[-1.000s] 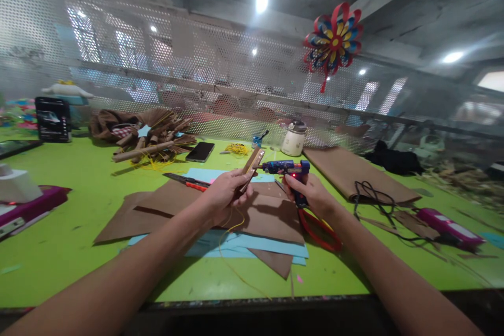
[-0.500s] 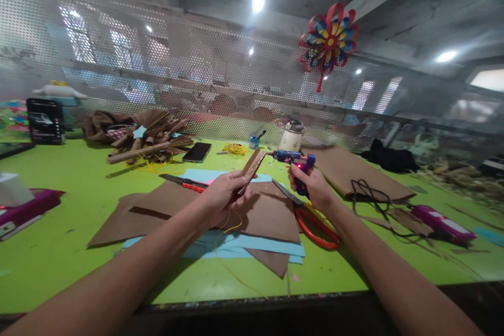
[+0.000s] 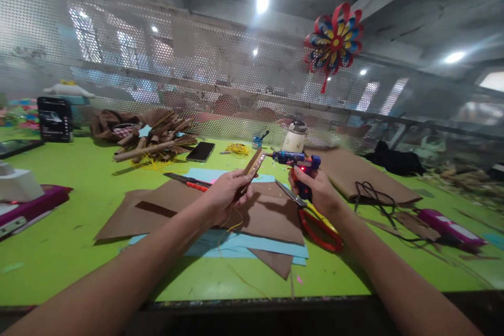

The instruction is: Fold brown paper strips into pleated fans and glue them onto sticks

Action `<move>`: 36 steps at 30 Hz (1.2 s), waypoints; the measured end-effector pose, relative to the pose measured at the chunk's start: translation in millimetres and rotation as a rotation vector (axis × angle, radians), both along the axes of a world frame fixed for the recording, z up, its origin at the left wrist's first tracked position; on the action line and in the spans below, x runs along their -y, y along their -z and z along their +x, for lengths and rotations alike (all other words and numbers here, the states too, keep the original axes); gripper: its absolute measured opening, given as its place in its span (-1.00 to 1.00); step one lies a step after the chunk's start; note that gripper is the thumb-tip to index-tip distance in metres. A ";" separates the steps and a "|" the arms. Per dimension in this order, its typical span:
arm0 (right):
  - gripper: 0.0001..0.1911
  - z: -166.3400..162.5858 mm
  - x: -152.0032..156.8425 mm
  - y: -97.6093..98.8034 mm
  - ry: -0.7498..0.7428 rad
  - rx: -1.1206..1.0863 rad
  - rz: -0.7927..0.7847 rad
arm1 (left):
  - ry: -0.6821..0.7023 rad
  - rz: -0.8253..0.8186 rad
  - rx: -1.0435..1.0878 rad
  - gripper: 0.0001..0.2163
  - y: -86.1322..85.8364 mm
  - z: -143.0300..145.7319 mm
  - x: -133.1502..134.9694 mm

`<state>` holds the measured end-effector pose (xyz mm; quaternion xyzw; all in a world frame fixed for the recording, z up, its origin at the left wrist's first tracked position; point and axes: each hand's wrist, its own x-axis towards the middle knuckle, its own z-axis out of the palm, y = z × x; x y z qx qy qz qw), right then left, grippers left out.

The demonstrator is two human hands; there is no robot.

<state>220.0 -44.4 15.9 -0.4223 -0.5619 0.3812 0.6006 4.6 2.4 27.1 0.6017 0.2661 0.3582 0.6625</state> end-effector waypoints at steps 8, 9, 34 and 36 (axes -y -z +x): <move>-0.72 1.6 -1.5 1.3 -0.032 -0.005 -0.021 | 0.005 -0.022 -0.016 -0.95 -2.8 0.6 2.3; -0.72 1.3 -1.9 2.0 -0.026 0.007 -0.019 | 0.009 -0.028 -0.015 -0.96 -2.9 0.6 2.5; -0.71 -14.6 6.9 5.8 -0.134 0.307 -0.023 | 0.016 -0.097 0.084 -0.89 -5.2 -4.9 -1.0; -0.71 -14.0 7.0 5.2 -0.125 0.327 -0.016 | 0.035 -0.093 0.096 -0.91 -3.8 -4.9 -2.2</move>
